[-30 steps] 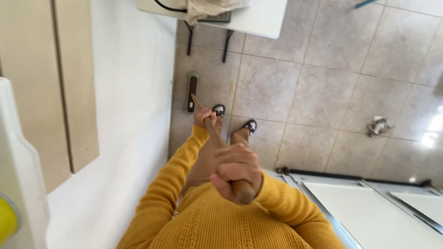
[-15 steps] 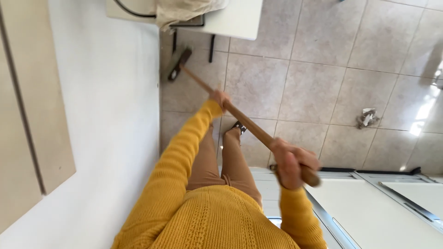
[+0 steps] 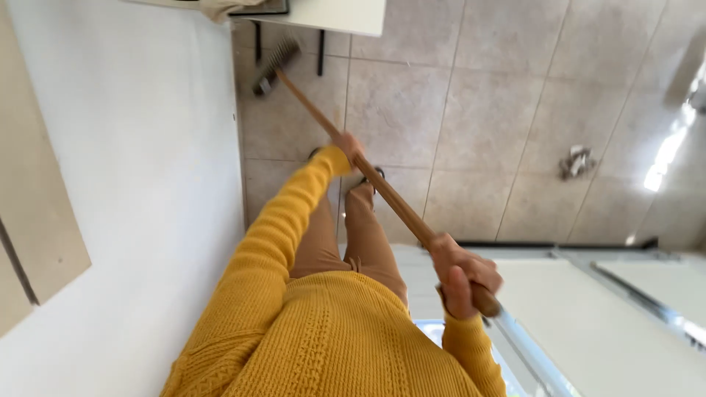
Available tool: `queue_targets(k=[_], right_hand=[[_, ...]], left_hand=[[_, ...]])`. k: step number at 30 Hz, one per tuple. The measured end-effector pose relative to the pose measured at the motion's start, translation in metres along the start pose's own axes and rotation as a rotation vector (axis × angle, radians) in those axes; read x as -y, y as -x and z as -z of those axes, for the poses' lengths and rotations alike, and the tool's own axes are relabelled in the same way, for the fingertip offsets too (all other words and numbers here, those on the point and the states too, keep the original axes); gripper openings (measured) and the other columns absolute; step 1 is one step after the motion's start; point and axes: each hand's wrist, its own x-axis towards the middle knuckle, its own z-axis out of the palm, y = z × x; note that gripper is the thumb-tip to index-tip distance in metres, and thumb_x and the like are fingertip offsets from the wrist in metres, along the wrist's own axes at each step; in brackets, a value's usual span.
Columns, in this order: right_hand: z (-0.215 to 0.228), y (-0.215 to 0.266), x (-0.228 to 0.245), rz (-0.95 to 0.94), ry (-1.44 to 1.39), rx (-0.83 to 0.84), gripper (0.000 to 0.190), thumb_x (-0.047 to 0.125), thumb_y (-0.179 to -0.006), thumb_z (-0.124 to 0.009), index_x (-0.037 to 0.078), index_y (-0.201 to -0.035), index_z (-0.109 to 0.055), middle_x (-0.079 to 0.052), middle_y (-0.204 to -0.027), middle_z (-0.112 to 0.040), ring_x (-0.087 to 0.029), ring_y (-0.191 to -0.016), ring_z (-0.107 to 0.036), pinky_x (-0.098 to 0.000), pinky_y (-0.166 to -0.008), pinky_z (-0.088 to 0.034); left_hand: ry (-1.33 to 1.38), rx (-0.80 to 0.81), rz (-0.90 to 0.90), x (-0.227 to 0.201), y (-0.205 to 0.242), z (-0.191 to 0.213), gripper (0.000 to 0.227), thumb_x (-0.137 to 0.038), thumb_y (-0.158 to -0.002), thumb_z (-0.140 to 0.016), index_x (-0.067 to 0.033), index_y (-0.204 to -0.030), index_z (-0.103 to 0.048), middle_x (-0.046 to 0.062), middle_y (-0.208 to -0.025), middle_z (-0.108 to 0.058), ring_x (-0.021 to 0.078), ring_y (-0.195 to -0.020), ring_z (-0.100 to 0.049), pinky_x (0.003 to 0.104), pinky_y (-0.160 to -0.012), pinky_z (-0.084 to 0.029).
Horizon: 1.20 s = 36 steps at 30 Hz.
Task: Sweeping the floor, wiping down surfaces, and organizing containers in a workshop area.
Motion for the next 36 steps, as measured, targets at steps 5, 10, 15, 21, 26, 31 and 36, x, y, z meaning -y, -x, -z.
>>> queue_targets(k=[5, 10, 15, 21, 26, 31, 36], right_hand=[[0.019, -0.009, 0.03, -0.005, -0.023, 0.148, 0.036, 0.008, -0.096, -0.055, 0.011, -0.062, -0.041, 0.0, -0.053, -0.045, -0.013, -0.044, -0.04, -0.038, -0.052, -0.045], [0.015, -0.042, 0.043, 0.208, -0.107, 0.449, 0.037, 0.009, -0.096, -0.059, 0.011, -0.064, -0.041, -0.002, -0.052, -0.045, -0.018, -0.042, -0.046, -0.0399, -0.052, -0.053], [0.082, -0.051, -0.037, 0.076, -0.175, 0.766, 0.033, 0.0, -0.095, -0.058, 0.009, -0.068, -0.04, -0.006, -0.059, -0.044, -0.025, -0.053, -0.048, -0.0446, -0.062, -0.049], [0.219, -0.094, 0.023, -0.058, -0.11, 0.782, 0.019, -0.007, -0.09, -0.058, -0.004, -0.078, -0.044, -0.01, -0.067, -0.052, -0.027, -0.06, -0.055, -0.0442, -0.067, -0.053], [0.297, -0.134, 0.059, -0.058, -0.188, 1.02, 0.035, -0.002, -0.085, -0.057, 0.01, -0.062, -0.034, -0.005, -0.053, -0.044, -0.024, -0.047, -0.044, -0.0412, -0.062, -0.049], [0.302, -0.112, 0.006, 0.139, -0.283, 0.884, 0.036, 0.0, -0.083, -0.061, 0.013, -0.059, -0.037, -0.003, -0.052, -0.041, -0.023, -0.046, -0.043, -0.0394, -0.049, -0.044], [0.265, -0.151, -0.025, -0.089, -0.15, 1.043, 0.029, -0.005, -0.091, -0.066, 0.003, -0.071, -0.046, -0.01, -0.069, -0.05, -0.029, -0.069, -0.053, -0.0474, -0.08, -0.05]], left_hand=[[0.121, 0.055, 0.121, -0.042, 0.003, 0.004, 0.01, -0.028, -0.073, -0.072, -0.0192, -0.07, -0.069, 0.005, -0.078, -0.073, 0.0299, -0.079, -0.07, 0.043, -0.072, -0.056], [0.193, -0.103, 0.072, -0.05, 0.049, 0.003, 0.008, -0.021, -0.076, -0.072, -0.0196, -0.069, -0.067, 0.003, -0.075, -0.072, 0.0264, -0.077, -0.07, 0.041, -0.078, -0.056], [0.294, -0.384, 0.17, 0.016, 0.053, -0.102, 0.005, -0.018, -0.072, -0.075, -0.0202, -0.073, -0.07, 0.004, -0.08, -0.072, 0.0259, -0.077, -0.069, 0.039, -0.072, -0.055], [0.364, -0.432, 0.302, -0.135, -0.074, -0.113, 0.003, -0.018, -0.076, -0.07, -0.0179, -0.072, -0.069, 0.006, -0.079, -0.071, 0.0299, -0.077, -0.068, 0.041, -0.07, -0.056], [0.286, -0.34, 0.447, -0.233, -0.158, -0.079, 0.017, -0.023, -0.085, -0.069, -0.0164, -0.069, -0.067, 0.006, -0.078, -0.071, 0.0315, -0.083, -0.066, 0.044, -0.074, -0.055], [0.174, -0.297, 0.275, -0.138, -0.128, -0.056, 0.004, -0.018, -0.071, -0.073, -0.0184, -0.067, -0.07, 0.005, -0.075, -0.072, 0.0284, -0.079, -0.069, 0.043, -0.074, -0.055], [0.04, -0.085, 0.567, -0.032, -0.13, -0.09, 0.018, -0.02, -0.088, -0.069, -0.019, -0.07, -0.069, 0.002, -0.074, -0.072, 0.0216, -0.073, -0.073, 0.038, -0.074, -0.059]])
